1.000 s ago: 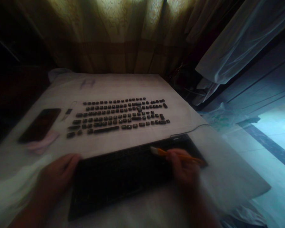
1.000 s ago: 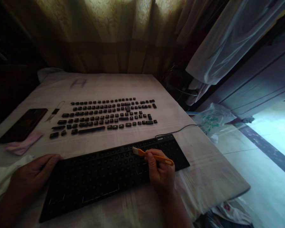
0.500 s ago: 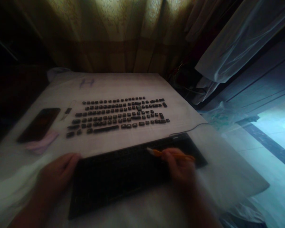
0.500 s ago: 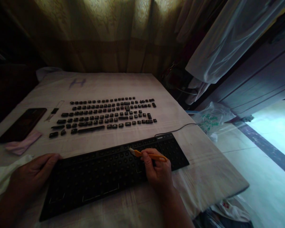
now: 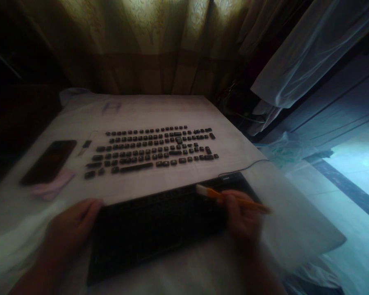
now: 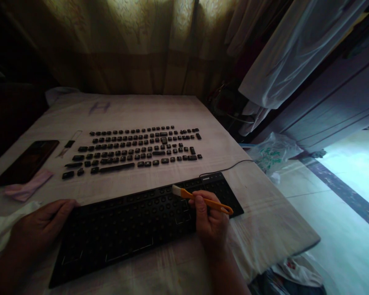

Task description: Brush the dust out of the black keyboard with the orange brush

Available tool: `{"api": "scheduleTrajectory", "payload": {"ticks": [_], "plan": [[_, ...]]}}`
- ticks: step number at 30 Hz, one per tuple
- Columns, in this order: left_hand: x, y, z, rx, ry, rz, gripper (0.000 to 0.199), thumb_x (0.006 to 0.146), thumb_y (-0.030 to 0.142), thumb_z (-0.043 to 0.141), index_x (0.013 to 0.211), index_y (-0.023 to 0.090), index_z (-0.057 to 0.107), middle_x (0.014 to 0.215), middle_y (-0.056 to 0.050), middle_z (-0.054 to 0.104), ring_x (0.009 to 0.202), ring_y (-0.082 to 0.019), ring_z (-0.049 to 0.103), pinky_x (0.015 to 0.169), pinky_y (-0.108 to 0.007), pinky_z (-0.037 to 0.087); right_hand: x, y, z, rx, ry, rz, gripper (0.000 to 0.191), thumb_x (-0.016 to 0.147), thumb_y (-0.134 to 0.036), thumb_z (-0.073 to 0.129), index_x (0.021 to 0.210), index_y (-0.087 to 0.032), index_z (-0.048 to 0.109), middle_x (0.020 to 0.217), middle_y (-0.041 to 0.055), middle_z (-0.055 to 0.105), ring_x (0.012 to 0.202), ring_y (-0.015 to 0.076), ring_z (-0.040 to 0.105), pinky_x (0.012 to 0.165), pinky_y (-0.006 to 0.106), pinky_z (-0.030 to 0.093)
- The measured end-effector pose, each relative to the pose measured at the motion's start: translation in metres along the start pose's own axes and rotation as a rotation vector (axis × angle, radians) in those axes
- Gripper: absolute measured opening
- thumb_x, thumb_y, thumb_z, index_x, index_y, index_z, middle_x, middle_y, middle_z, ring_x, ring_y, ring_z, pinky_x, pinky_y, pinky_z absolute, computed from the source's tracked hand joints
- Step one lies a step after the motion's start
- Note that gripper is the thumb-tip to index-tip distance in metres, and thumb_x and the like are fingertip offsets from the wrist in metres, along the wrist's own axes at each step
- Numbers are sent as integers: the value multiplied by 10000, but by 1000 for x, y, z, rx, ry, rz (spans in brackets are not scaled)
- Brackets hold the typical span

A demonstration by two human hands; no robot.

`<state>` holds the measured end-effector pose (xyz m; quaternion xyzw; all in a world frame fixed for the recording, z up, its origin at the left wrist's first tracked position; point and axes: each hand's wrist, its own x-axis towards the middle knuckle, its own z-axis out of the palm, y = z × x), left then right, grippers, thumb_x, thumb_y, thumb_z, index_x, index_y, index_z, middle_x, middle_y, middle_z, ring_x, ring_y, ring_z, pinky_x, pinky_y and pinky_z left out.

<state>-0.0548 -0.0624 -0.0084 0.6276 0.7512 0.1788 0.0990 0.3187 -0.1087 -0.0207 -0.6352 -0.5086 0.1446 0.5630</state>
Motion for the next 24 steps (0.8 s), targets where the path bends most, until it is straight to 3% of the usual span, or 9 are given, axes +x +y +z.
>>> {"api": "scheduleTrajectory", "payload": {"ticks": [3,12,24], "plan": [[0,-3,1,4,-1,6,409,744,530,437,738,259,745,792,-18,793,708,-218,736,656,-285,556,1,-1,0,-17,17,-2,240,978,-384,551,918,-197,687,727,23,729,617,181,721,574,277,576],[0,1,1,-7,-15,-31,482,711,570,404,763,241,752,848,-49,802,781,-250,753,724,-323,571,6,1,2,-167,-152,-166,213,964,-320,537,863,-214,692,651,4,713,586,186,705,601,292,564],[-2,-7,4,-2,-4,27,456,768,552,418,785,243,752,812,-28,793,728,-222,740,675,-290,548,5,-2,3,-61,-232,-125,182,951,-309,551,878,-220,692,683,10,725,623,186,711,611,286,574]]}}
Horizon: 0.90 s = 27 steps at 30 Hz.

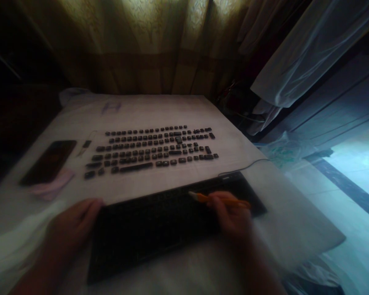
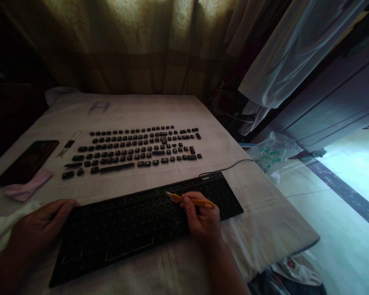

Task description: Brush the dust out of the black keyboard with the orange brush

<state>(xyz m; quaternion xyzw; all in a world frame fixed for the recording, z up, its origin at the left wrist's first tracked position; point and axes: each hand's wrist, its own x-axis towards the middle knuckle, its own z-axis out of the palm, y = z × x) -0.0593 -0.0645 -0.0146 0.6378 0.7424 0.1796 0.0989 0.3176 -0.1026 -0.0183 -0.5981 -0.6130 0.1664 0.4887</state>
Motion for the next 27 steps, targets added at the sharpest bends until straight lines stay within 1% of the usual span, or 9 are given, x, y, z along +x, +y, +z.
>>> {"api": "scheduleTrajectory", "payload": {"ticks": [2,5,11,13,17,22,25,27], "plan": [[1,1,0,-2,12,15,430,761,538,433,767,247,749,790,-25,790,706,-219,735,658,-287,549,0,-3,1,35,13,22,191,955,-312,546,869,-221,690,684,9,717,629,186,708,617,291,576],[1,2,1,-19,33,24,402,752,528,452,748,253,746,783,-19,791,691,-213,732,656,-282,556,-2,-6,2,74,68,43,190,958,-317,549,877,-224,693,685,3,714,636,185,708,630,297,582],[1,-1,2,-17,33,39,401,759,526,449,755,257,746,772,-11,787,685,-207,729,635,-273,553,-4,-1,-1,66,149,22,155,961,-302,573,909,-219,693,722,6,737,604,168,716,564,263,579],[1,0,1,-20,35,47,405,764,533,444,744,256,739,777,-14,787,689,-209,731,639,-276,552,-4,0,-2,31,150,25,168,965,-302,563,905,-213,692,698,7,733,599,174,713,568,273,580],[1,4,-1,-28,44,51,421,757,543,434,730,248,733,779,-29,788,693,-220,734,647,-290,553,-2,-3,-2,-21,130,-17,178,961,-289,555,878,-210,691,649,-1,714,573,174,696,558,273,569],[1,2,0,-32,28,43,412,766,541,434,725,260,733,743,-9,777,660,-201,719,615,-269,538,1,-2,-1,-54,122,-61,184,954,-274,549,853,-215,690,657,-3,708,581,171,692,578,274,572],[1,1,0,-30,31,40,384,763,522,465,761,258,744,781,-5,788,689,-198,723,660,-266,549,2,1,0,-83,75,-96,185,945,-279,555,848,-218,700,659,1,709,578,177,692,574,281,573],[1,3,0,-18,22,20,384,752,510,467,763,246,747,797,-21,794,708,-212,729,673,-277,552,2,2,0,-92,58,-84,195,949,-293,550,845,-219,698,668,8,710,578,182,689,574,289,574]]}}
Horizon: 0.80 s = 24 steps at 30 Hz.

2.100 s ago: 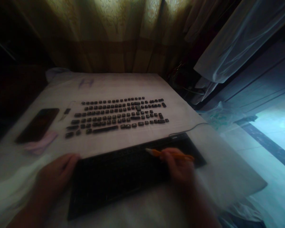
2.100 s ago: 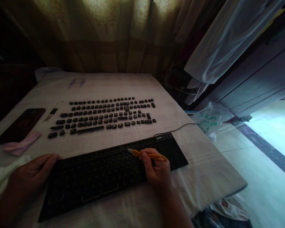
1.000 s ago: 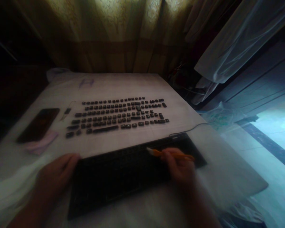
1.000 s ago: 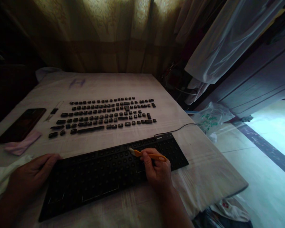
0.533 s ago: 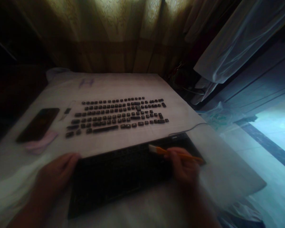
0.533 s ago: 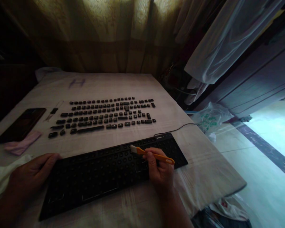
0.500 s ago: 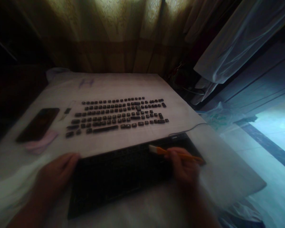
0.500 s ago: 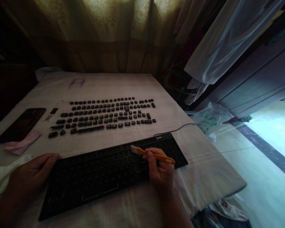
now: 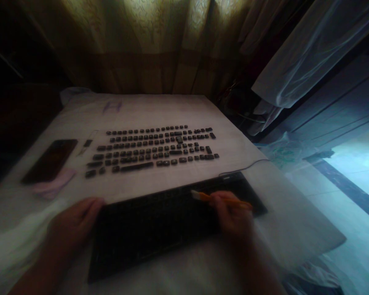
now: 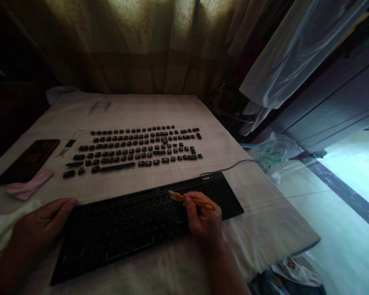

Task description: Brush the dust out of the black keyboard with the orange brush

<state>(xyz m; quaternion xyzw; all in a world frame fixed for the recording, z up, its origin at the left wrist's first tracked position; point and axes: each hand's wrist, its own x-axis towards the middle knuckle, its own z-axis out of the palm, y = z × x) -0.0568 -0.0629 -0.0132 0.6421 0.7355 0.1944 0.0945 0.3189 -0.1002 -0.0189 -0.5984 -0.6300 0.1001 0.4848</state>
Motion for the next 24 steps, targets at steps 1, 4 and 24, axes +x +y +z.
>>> {"api": "scheduleTrajectory", "payload": {"ticks": [1,4,24], "plan": [[0,1,0,7,-9,-14,390,748,507,463,760,241,748,798,-28,795,711,-219,732,670,-283,552,0,0,0,-1,-6,11,203,953,-300,545,843,-219,695,671,12,708,578,183,686,573,292,574],[0,4,-2,15,-14,-30,404,750,513,448,751,243,749,789,-30,794,710,-231,734,657,-293,550,-1,0,0,8,-28,22,210,959,-311,538,847,-221,691,671,18,707,580,188,685,575,298,577],[0,7,-4,16,-36,-44,450,735,529,430,788,224,758,858,-60,803,784,-254,754,734,-323,577,-4,6,-3,74,164,55,156,948,-295,568,910,-221,700,732,12,730,640,186,708,606,314,583]]}}
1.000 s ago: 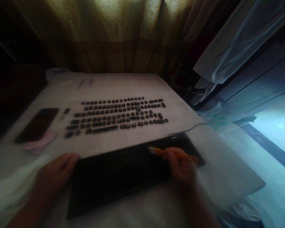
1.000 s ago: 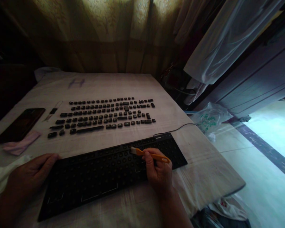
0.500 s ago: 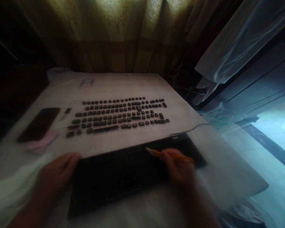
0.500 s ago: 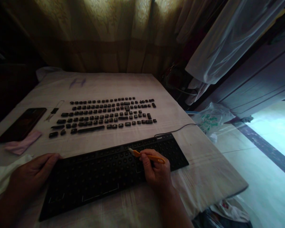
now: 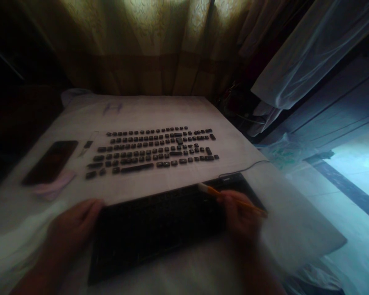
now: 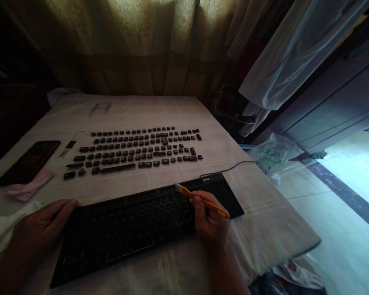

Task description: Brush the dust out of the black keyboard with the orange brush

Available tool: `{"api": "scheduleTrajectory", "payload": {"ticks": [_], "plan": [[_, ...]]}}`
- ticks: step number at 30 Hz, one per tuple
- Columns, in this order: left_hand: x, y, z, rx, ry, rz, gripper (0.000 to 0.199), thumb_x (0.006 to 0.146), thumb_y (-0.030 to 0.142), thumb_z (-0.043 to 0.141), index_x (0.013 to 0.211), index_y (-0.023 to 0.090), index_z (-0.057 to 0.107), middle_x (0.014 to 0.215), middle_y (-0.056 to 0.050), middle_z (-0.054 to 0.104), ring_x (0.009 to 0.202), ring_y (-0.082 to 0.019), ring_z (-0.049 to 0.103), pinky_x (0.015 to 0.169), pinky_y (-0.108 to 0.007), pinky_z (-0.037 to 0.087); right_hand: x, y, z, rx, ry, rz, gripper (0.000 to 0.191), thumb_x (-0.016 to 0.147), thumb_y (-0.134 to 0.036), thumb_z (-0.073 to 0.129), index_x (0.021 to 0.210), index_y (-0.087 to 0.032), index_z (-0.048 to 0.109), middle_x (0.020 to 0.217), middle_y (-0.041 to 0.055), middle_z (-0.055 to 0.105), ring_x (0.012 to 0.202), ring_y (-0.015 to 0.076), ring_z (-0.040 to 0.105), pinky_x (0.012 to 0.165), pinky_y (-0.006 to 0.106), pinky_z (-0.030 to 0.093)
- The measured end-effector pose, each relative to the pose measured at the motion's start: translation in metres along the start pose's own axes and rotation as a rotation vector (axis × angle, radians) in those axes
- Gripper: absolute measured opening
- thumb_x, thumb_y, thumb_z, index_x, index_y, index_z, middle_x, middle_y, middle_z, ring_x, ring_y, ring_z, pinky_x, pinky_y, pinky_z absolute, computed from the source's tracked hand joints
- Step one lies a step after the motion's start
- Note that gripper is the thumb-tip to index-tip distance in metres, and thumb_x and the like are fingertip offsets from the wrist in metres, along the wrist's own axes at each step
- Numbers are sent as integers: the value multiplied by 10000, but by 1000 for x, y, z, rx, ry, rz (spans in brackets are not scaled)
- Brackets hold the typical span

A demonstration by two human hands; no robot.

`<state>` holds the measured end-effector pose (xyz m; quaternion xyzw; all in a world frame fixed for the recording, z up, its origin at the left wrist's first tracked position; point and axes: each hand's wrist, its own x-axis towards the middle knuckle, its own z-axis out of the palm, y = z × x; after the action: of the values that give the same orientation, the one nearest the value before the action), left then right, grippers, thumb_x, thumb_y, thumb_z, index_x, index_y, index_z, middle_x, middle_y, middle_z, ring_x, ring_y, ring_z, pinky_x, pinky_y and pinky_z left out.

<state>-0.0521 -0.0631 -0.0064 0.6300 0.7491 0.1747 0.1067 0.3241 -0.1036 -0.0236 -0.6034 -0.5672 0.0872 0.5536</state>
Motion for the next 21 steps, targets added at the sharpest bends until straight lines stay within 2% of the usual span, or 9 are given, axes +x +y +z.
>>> {"api": "scheduleTrajectory", "payload": {"ticks": [3,5,13,17,21], "plan": [[-1,0,-2,-2,-12,-1,447,739,536,421,776,240,755,848,-53,802,774,-246,755,720,-310,578,2,-2,0,-61,88,42,217,962,-355,549,868,-215,687,711,11,702,583,173,672,573,303,560],[-1,-1,-2,7,-18,-11,452,743,548,404,756,260,752,838,-44,800,756,-240,755,685,-303,577,3,-4,0,-107,97,62,254,980,-378,523,870,-211,681,704,15,691,586,176,664,583,310,551],[2,-1,0,10,-9,-14,470,727,560,388,729,258,748,818,-57,800,721,-261,752,682,-337,589,4,0,-4,-197,35,-1,311,1004,-399,479,857,-206,673,685,22,699,597,195,685,584,315,542],[2,-2,1,9,-3,2,444,745,538,413,752,252,752,838,-57,802,758,-260,755,681,-325,580,4,4,-2,-251,-11,-26,339,1008,-417,461,831,-216,668,681,28,711,611,205,697,607,322,550],[2,-6,2,-5,13,9,405,747,519,433,729,270,752,807,-35,798,711,-232,744,642,-294,570,5,5,0,-279,-14,-8,345,998,-456,471,829,-225,665,650,23,708,596,211,698,607,323,549]]}}
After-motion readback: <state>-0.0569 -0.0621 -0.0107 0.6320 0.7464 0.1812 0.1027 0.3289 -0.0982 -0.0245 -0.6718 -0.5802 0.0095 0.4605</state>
